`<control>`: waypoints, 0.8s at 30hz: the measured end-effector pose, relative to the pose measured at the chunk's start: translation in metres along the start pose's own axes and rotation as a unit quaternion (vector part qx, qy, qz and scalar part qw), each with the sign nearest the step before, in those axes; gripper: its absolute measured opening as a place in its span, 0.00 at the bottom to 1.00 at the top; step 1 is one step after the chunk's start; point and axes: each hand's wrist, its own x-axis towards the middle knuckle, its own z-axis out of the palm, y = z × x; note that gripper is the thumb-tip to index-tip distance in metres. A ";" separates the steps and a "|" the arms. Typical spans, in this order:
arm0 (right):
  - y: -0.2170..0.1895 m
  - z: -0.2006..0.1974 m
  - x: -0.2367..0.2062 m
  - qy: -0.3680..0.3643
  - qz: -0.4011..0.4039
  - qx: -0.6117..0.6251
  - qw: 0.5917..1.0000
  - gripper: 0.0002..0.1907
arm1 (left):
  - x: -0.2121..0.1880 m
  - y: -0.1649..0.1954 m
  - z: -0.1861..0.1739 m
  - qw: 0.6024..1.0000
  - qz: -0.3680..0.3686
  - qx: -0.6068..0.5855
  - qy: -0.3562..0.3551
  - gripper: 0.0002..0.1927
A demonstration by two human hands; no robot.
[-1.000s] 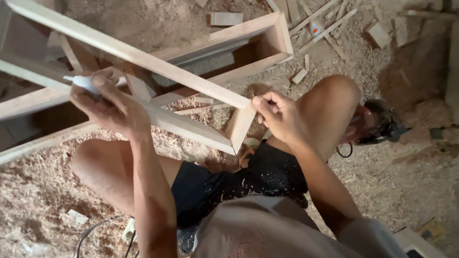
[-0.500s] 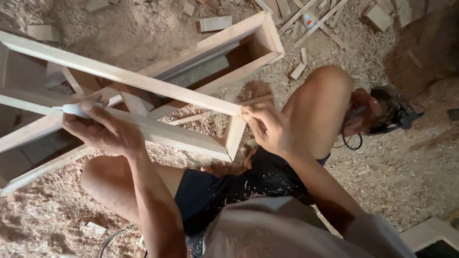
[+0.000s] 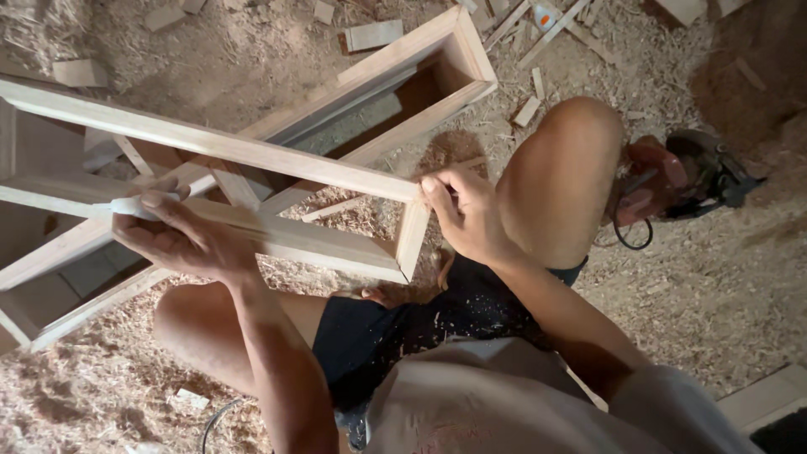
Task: The person applies glue to the joints of a rectangular wooden frame and presses the pieces together. They repeat this process on multiple frames, aligning and holding the joints until the glue sets.
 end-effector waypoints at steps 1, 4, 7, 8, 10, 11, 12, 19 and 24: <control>-0.001 0.002 -0.001 0.003 0.009 0.017 1.000 0.10 | 0.001 0.001 -0.001 1.000 0.004 0.018 -0.002 0.13; -0.003 0.003 -0.003 0.009 0.067 0.054 0.996 0.10 | -0.002 0.008 0.001 1.000 0.003 0.008 -0.001 0.13; -0.007 -0.003 -0.006 0.009 0.104 0.044 0.994 0.10 | -0.004 0.014 0.003 1.000 0.005 -0.001 -0.006 0.13; -0.008 -0.007 -0.007 0.006 0.058 0.025 0.998 0.09 | -0.003 0.015 0.003 1.000 0.008 0.003 -0.008 0.13; -0.010 -0.010 -0.007 0.001 -0.007 0.003 1.000 0.08 | -0.004 0.017 0.002 1.000 0.007 -0.004 -0.017 0.13; -0.009 -0.012 -0.005 -0.001 -0.025 0.000 1.000 0.09 | -0.004 0.018 0.001 1.000 0.004 -0.006 -0.022 0.13; -0.008 -0.013 -0.003 -0.002 -0.043 -0.004 0.999 0.10 | -0.004 0.018 0.001 1.000 0.006 0.000 -0.019 0.13; -0.006 -0.019 0.010 -0.035 0.040 0.050 0.997 0.11 | -0.002 0.022 0.006 1.000 0.003 -0.007 -0.017 0.15; -0.011 -0.028 0.011 -0.077 0.050 -0.020 0.996 0.08 | -0.007 0.027 0.008 1.000 -0.019 0.009 -0.015 0.19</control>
